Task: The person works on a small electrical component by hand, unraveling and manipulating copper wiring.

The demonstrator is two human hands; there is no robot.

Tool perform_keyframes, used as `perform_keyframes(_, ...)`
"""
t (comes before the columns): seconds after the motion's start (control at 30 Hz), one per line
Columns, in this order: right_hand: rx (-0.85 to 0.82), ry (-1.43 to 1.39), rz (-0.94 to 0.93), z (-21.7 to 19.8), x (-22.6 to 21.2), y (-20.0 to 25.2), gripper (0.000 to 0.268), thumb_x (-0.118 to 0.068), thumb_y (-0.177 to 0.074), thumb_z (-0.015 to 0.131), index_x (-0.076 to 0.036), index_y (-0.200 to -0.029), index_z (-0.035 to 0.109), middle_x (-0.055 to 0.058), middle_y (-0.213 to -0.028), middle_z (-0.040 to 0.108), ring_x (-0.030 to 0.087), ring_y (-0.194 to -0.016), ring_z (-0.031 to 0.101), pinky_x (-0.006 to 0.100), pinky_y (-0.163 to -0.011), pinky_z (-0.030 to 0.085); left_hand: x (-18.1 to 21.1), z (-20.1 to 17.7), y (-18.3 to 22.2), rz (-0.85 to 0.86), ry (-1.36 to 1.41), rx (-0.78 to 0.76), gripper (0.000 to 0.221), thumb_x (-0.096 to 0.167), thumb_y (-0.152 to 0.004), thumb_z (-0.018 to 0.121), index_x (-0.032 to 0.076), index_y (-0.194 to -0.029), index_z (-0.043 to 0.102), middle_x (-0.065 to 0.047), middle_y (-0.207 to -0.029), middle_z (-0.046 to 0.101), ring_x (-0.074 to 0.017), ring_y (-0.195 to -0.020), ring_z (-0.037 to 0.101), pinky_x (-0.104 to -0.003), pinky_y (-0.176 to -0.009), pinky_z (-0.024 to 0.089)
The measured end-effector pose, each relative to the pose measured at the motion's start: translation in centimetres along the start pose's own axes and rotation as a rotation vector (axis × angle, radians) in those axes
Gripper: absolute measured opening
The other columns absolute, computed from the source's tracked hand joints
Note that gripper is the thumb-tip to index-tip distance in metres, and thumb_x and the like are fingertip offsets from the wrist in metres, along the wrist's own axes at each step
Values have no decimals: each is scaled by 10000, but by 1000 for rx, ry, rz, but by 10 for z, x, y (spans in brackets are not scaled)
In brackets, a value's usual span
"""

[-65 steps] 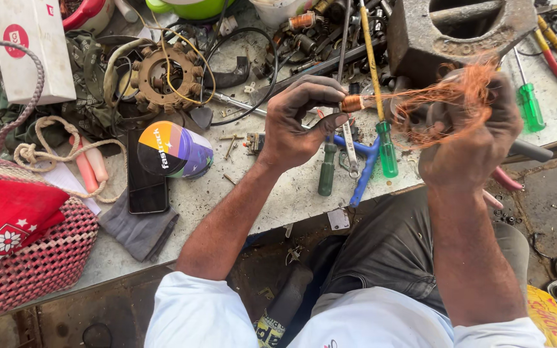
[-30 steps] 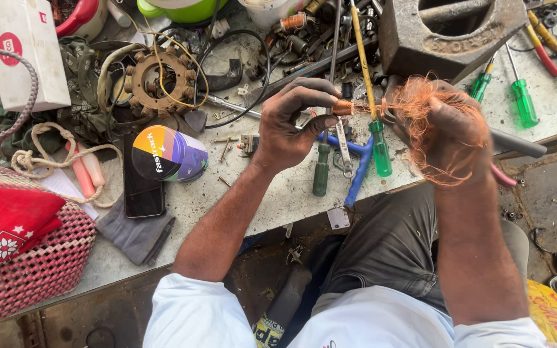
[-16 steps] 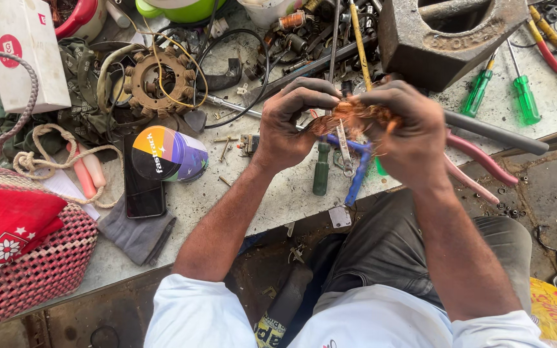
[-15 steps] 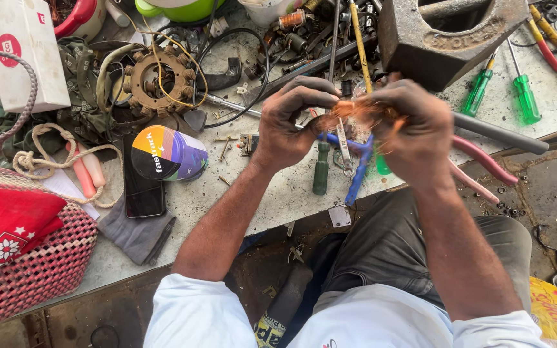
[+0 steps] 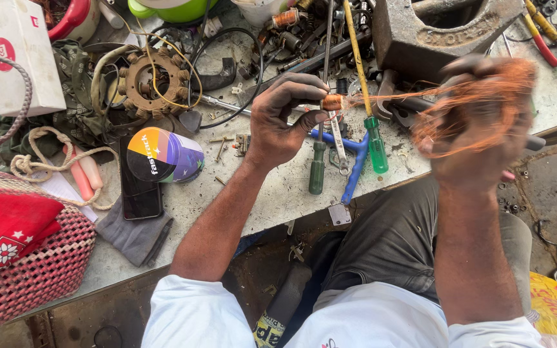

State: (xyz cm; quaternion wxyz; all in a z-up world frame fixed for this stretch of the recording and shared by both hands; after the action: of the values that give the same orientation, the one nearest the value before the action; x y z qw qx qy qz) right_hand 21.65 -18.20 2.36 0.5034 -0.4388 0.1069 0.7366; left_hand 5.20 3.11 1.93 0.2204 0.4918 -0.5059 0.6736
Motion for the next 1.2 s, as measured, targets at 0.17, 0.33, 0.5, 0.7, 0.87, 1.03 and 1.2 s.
perform_keyframes(0.17,-231,545,339,43,18,16,412,-116,-989,670,-76,-1394,601,88,-1140,677,143,-929,717,268,-775,639,4,5,4,79,-172,-51,272,74,-907,857,64,-1134,705,-55,-1232,699,-143,-1148,703,-271,-1018,639)
perform_keyframes(0.33,-601,996,-126,95,21,15,591,-13,-817,880,-72,-1347,624,92,-1116,683,191,-964,709,318,-842,640,0,6,4,-16,41,-53,283,87,-938,829,28,-1172,680,-78,-1284,661,-147,-1173,683,-285,-1064,628)
perform_keyframes(0.5,-575,938,-324,95,11,21,512,64,-825,830,-87,-1291,681,97,-1163,679,201,-1088,711,293,-898,627,-7,9,8,-78,167,-80,310,89,-959,812,-2,-1212,658,-100,-1280,649,-147,-1154,677,-287,-1066,612)
perform_keyframes(0.7,-515,777,-264,81,11,15,301,80,-880,772,-88,-1129,751,69,-1159,667,143,-1076,697,270,-896,633,-5,12,6,-41,209,-111,285,88,-985,791,-3,-1220,656,-106,-1269,654,-153,-1164,672,-289,-1069,611)
perform_keyframes(0.87,-463,651,-206,75,13,14,202,28,-893,801,-57,-1055,715,79,-1160,646,147,-1077,653,286,-910,582,-3,12,6,0,139,-112,276,94,-963,797,-7,-1190,675,-115,-1245,664,-154,-1140,685,-290,-1040,626)
perform_keyframes(1.03,17,130,100,22,35,7,83,-173,-935,694,-99,-973,691,42,-928,720,130,-763,738,218,-545,609,-13,2,0,79,161,-55,196,36,-983,783,-1,-1155,698,-123,-1194,703,-193,-1123,744,-317,-1013,680)
perform_keyframes(1.2,-76,-3,-4,-12,24,5,202,-118,-1094,799,0,-1158,649,100,-999,687,144,-783,679,237,-586,539,-1,6,5,4,92,-87,249,8,-951,799,10,-1173,687,-115,-1240,671,-166,-1125,687,-275,-1016,637)
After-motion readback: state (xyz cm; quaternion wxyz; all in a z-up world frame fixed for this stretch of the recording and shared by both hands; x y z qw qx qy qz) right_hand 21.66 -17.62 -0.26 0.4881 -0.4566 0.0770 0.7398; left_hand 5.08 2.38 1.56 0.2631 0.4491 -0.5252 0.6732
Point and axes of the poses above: each hand's wrist, its own y-axis away from the middle knuckle, its own z-axis out of the palm, x = y × z, the point moved 6 cm from there along -y, towards the middle knuckle
